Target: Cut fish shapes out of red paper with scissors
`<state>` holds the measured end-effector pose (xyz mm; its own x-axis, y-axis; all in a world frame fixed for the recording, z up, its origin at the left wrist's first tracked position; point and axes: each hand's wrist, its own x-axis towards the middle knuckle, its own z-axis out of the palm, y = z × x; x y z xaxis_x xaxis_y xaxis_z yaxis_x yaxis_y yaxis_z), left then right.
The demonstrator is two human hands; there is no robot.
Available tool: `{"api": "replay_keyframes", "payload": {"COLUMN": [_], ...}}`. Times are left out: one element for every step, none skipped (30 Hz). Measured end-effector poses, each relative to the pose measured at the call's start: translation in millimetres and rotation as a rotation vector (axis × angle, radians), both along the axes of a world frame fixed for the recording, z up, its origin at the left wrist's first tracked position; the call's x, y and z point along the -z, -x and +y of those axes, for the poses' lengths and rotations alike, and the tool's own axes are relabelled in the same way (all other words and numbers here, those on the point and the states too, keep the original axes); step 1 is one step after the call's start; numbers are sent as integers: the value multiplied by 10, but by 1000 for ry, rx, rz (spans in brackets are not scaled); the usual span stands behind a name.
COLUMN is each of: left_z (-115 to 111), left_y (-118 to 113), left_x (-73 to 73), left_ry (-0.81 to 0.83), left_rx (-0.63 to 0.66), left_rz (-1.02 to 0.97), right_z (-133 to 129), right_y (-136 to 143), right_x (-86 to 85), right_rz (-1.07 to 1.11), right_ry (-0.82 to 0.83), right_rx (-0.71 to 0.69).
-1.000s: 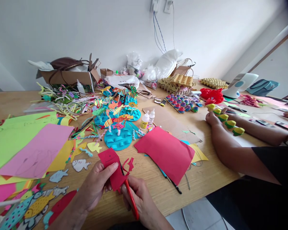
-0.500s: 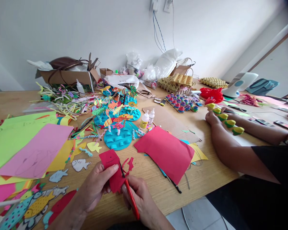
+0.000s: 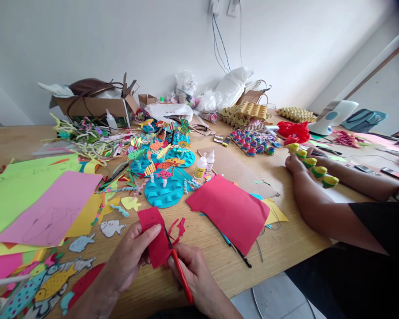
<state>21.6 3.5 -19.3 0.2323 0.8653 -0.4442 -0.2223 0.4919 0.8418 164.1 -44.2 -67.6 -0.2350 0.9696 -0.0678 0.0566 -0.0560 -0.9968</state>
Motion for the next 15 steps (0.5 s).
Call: {"api": "replay_keyframes", "payload": {"left_z": [1, 1, -1, -4, -9, -15, -20, -25, -28, -29, -29, -27, -23, -19, -14], "left_y": [0, -3, -7, -12, -19, -27, -34, -41, -47, -52, -56, -58, -59, -58, -57], "left_x": [6, 9, 8, 4, -2, -9, -15, -19, -22, -23, -21, -18, -14, -12, -10], "left_ry": [-10, -21, -32, -37, -36, -33, -31, -28, -26, -25, -24, -22, -21, -21, -19], "left_rx": [1, 10, 21, 29, 32, 31, 27, 21, 15, 10, 9, 10, 11, 12, 16], "left_rz": [-7, -12, -14, -11, -4, 3, 10, 16, 20, 22, 24, 26, 28, 29, 30], "right_z": [2, 5, 9, 14, 19, 23, 25, 27, 27, 26, 25, 24, 23, 23, 22], "right_y": [2, 5, 8, 11, 14, 16, 17, 16, 13, 8, 3, -2, -7, -11, -13], "right_x": [-3, -7, -13, -21, -30, -40, -49, -58, -65, -70, -73, -73, -71, -67, -61], "right_rz": [-1, -1, -1, 0, 1, 1, 3, 6, 9, 11, 10, 6, 2, -4, -9], "right_ry": [3, 4, 2, 3, 3, 4, 6, 9, 10, 9, 5, 4, 1, -2, -2], "right_rx": [-3, -7, -9, -10, -10, -10, -12, -12, -13, -15, -17, -17, -14, -14, -12]}}
